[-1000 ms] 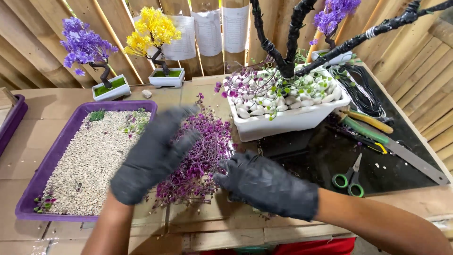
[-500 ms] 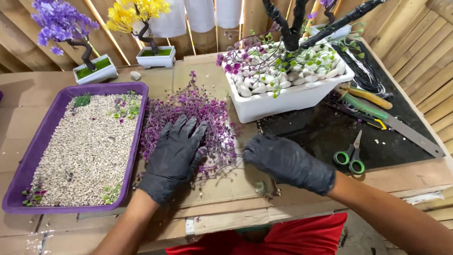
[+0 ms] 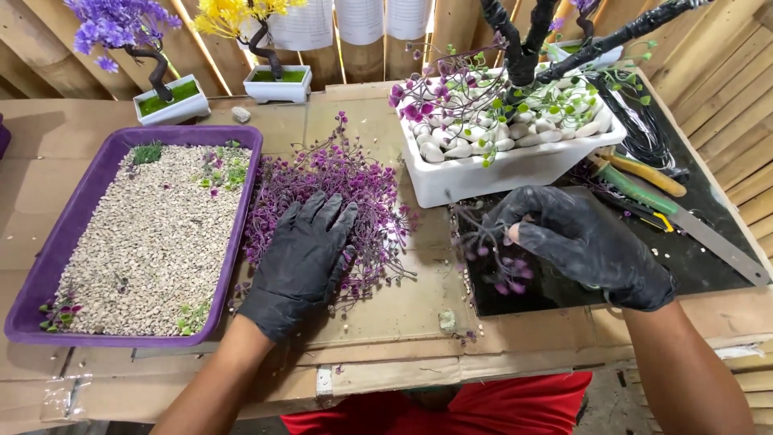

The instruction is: The person arranges small green and purple artificial plants into a white rectangular bonsai pot filled with white pebbles. They use their gloved hands to position the plants among the branches of a black artificial tree structure.

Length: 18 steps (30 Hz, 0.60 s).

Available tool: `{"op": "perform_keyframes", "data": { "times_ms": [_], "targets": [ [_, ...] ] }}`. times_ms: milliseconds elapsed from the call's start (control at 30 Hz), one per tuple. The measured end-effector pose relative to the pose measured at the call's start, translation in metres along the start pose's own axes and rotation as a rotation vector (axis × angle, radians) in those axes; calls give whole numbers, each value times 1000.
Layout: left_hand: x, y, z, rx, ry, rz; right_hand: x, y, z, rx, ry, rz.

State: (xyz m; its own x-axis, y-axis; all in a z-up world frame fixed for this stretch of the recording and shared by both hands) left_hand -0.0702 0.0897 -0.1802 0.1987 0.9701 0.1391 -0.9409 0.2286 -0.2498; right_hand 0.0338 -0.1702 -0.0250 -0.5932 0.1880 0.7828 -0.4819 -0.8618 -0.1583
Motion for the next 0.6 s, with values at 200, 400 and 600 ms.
{"op": "perform_keyframes", "data": {
  "times_ms": [200,400,600],
  "targets": [
    [-27,-7,118,-151,264,-23,4,0,7,-34,-139,-1],
    [-62,-26,196,-452,396,-79,33,-10,-1,53,-163,70],
    [-111,-25,200,-600,-162,-230,52,-6,-20,199,-205,64]
  ]
}}
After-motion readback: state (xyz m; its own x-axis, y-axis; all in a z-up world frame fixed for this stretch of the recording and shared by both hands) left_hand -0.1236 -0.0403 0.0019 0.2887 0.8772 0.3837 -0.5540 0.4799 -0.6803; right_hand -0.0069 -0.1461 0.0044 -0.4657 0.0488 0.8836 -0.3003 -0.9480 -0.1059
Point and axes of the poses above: each hand's wrist, its own y-axis away from the middle knuckle, its own z-axis out of the back of the hand, x = y × z, the point moved 9 cm from there along -y, towards the middle knuckle, and after that the axes turned 5 degrees about -z, right-handed, at the moved point
